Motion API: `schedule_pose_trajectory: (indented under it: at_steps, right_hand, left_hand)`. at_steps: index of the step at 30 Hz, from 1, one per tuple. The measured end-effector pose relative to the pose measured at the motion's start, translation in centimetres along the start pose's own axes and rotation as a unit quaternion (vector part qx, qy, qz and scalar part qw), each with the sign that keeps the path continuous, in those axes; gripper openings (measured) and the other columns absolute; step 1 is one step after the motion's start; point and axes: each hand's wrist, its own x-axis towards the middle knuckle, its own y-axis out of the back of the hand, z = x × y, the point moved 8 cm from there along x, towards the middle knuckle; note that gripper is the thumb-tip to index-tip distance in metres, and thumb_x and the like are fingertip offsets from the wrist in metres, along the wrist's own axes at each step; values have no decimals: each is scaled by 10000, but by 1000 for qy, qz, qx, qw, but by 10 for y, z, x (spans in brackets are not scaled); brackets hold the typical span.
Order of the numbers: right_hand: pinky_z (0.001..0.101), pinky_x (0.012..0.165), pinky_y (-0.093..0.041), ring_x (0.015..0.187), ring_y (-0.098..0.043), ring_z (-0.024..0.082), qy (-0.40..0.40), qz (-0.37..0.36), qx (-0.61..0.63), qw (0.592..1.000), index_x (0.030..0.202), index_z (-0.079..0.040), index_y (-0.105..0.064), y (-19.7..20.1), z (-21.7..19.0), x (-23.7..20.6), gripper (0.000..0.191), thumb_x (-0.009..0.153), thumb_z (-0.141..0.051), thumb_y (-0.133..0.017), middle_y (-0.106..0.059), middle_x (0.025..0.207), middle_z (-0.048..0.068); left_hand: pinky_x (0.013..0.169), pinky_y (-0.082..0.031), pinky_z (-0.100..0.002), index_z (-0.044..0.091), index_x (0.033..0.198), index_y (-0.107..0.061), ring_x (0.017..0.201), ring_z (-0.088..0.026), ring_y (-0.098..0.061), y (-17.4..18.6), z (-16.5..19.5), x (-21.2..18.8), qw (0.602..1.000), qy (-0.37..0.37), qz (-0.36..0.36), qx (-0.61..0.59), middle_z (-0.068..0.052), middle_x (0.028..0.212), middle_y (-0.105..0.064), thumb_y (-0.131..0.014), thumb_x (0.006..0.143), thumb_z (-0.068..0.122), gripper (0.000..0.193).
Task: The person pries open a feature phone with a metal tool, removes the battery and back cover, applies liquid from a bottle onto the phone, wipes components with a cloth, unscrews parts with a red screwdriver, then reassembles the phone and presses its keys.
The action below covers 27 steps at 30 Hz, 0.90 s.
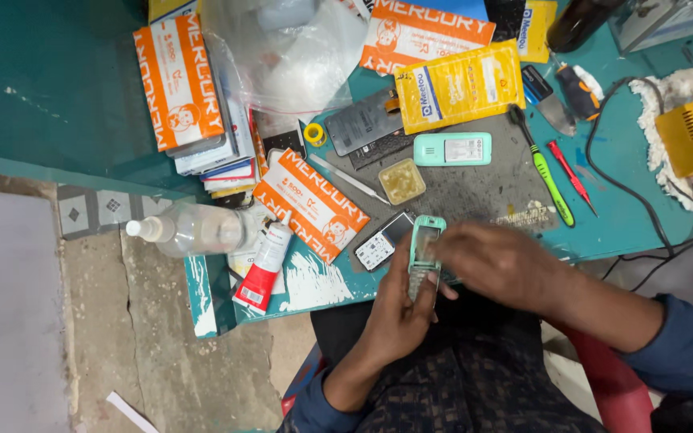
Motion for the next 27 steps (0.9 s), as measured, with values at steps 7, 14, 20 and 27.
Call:
schedule_pose_trajectory:
  at_steps: [7,14,20,27]
  right_hand:
    - [400,675,-581,849,-686,276,-89,-47,48,994,996,-4,-665,-11,9,-2,216,835,-108,-765,-674,900,97]
    - [397,729,-596,924,-694,303,-25,14,48,998,1045,0,-653,-4,9,3,247,846,-110,-749,-671,964,86]
    - [362,699,-599,864,-705,228,-14,-27,113,993,1116,35,-656,-11,7,3,256,885,-56,-720,-681,994,79]
    - [388,749,-574,937,-679,289,-19,-33,-2,999,1051,-5,-631,-4,12,7,283,788,-86,-699,-687,977,91]
  left_hand:
    - [600,-514,-213,43,1682,-139,894,-106,-674,2,3,-1,999,-32,7,7,-98,1154,-653,-461,1085,-6,680]
    - [641,-524,-215,68,1679,-151,887,-102,-673,5,7,-1,998,-43,-8,51,-93,1158,-644,-454,1089,-3,667]
    - [661,-502,-216,76,1707,-142,828,-81,-610,5,8,0,998,-46,-22,41,-82,1049,-664,-452,1109,5,677]
    - [591,-480,-198,55,1675,-177,758,-67,-599,4,-6,3,999,-4,9,32,-74,1014,-669,-447,1107,11,631]
